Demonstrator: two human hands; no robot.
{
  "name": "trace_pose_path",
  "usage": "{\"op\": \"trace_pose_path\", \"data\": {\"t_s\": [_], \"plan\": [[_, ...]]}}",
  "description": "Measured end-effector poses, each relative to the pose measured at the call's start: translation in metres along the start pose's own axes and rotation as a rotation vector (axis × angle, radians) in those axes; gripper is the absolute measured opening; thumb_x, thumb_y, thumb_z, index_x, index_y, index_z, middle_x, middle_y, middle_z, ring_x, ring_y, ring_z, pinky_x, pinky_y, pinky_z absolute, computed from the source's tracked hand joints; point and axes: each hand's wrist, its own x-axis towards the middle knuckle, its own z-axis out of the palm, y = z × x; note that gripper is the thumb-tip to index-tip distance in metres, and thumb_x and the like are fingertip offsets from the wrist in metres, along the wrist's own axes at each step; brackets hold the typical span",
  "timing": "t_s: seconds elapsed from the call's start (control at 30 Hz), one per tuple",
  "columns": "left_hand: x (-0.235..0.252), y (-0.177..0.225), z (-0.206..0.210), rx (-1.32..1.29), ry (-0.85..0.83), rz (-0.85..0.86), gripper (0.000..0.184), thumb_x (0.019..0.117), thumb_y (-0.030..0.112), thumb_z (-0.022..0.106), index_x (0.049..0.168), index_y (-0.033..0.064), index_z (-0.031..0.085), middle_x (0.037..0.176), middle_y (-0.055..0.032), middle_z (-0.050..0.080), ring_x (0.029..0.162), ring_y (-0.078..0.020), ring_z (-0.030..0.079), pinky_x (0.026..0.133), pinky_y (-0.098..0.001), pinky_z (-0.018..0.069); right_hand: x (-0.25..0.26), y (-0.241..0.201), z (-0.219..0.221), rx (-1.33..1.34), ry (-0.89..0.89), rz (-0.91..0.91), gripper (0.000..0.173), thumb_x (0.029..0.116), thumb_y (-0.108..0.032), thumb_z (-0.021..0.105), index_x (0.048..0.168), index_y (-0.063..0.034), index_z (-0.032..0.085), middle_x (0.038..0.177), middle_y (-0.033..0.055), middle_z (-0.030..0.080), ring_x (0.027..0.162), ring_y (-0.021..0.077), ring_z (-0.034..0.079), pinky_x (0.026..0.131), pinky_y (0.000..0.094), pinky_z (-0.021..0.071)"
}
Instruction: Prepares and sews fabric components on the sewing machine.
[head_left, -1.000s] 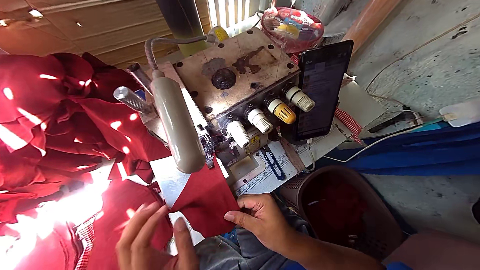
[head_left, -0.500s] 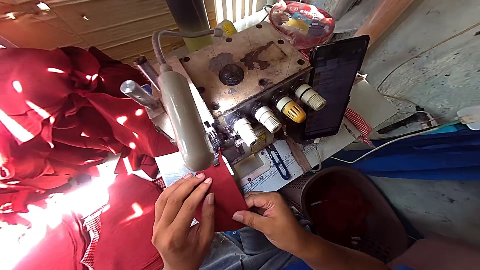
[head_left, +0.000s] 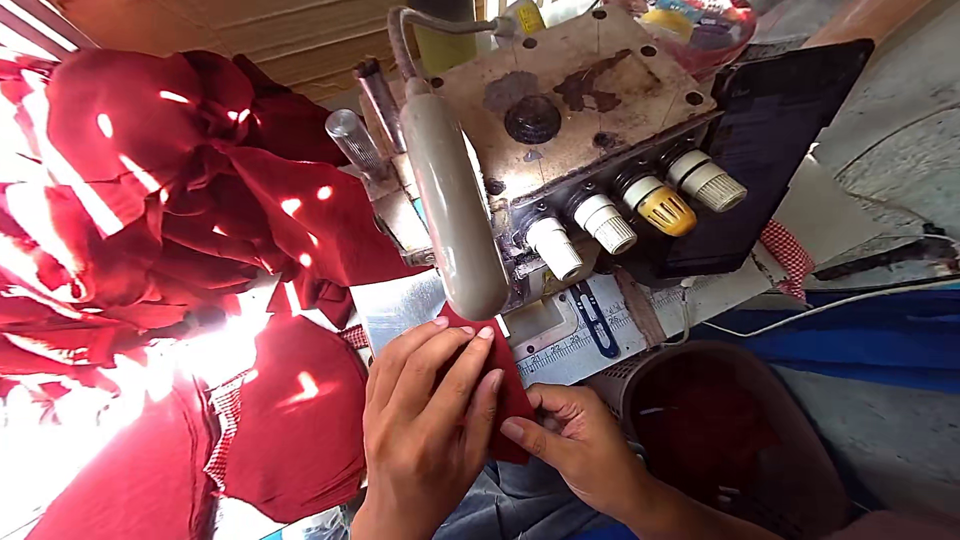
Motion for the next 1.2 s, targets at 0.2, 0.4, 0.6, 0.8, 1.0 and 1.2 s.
{"op": "trace_pose_path", "data": {"t_s": [0.2, 0.4, 0.6, 0.8, 1.0, 1.2], "plan": [[0.002, -0.006, 0.004, 0.085, -0.032, 0.063, 0.023, 0.0992, 0.028, 0.066, 0.115, 0.016, 0.078, 0.118, -0.0079, 0.073, 0.118, -0.0246, 0.064, 0.105, -0.0435, 0.046, 0.007, -0.005, 0.002, 0.0, 0.001, -0.011, 0.009, 0.0969, -0.006, 0.069, 0.096, 0.0032, 0.069, 0.083, 0.0039, 0.072, 0.075, 0.0031, 0.069, 0.07, 0.0195, 0.0589], [0.001, -0.009, 0.003, 0.103, -0.014, 0.076, 0.024, 0.0991, 0.029, 0.066, 0.116, 0.0178, 0.078, 0.117, -0.008, 0.073, 0.12, -0.0262, 0.063, 0.107, -0.0463, 0.0451, 0.019, -0.009, 0.004, -0.031, -0.005, -0.028, 0.011, 0.0976, -0.006, 0.068, 0.095, 0.0048, 0.069, 0.081, 0.0053, 0.071, 0.072, 0.004, 0.067, 0.067, 0.0202, 0.0578], [-0.042, 0.011, -0.005, 0.023, 0.091, -0.082, 0.016, 0.1003, 0.023, 0.06, 0.109, 0.0169, 0.071, 0.112, 0.0027, 0.064, 0.118, -0.0104, 0.055, 0.106, -0.0265, 0.0382, 0.026, -0.007, 0.006, -0.013, -0.049, 0.032, 0.013, 0.0976, -0.003, 0.066, 0.107, 0.0055, 0.063, 0.093, 0.0088, 0.073, 0.083, 0.009, 0.072, 0.076, 0.0258, 0.0609], [-0.113, 0.042, 0.018, -0.99, 0.081, -0.665, 0.036, 0.1104, 0.039, 0.042, 0.118, 0.0218, 0.073, 0.097, 0.0091, 0.075, 0.085, -0.0027, 0.071, 0.077, -0.0214, 0.0597, 0.007, -0.016, 0.004, 0.119, -0.142, 0.176, 0.011, 0.1008, -0.003, 0.061, 0.107, 0.0046, 0.064, 0.091, 0.0087, 0.075, 0.078, 0.0118, 0.074, 0.074, 0.0285, 0.063], [-0.088, 0.047, 0.01, -1.826, 0.198, -1.13, 0.049, 0.0889, 0.061, 0.066, 0.106, 0.0167, 0.079, 0.093, -0.0057, 0.077, 0.083, -0.016, 0.073, 0.079, -0.0355, 0.0603, 0.001, -0.028, 0.006, 0.292, -0.18, 0.216, 0.013, 0.1013, 0.0, 0.059, 0.113, 0.0035, 0.064, 0.095, 0.0107, 0.075, 0.077, 0.0172, 0.075, 0.069, 0.0335, 0.065], [-0.079, 0.039, -0.006, -1.043, 0.411, -0.751, 0.045, 0.0793, 0.011, 0.087, 0.118, 0.02, 0.065, 0.104, 0.0052, 0.078, 0.099, -0.0081, 0.074, 0.09, -0.0297, 0.0619, 0.002, -0.012, 0.005, 0.252, -0.112, 0.255, 0.008, 0.1014, -0.004, 0.061, 0.108, -0.0004, 0.064, 0.09, 0.0071, 0.075, 0.072, 0.0131, 0.074, 0.06, 0.0279, 0.0618]]}}
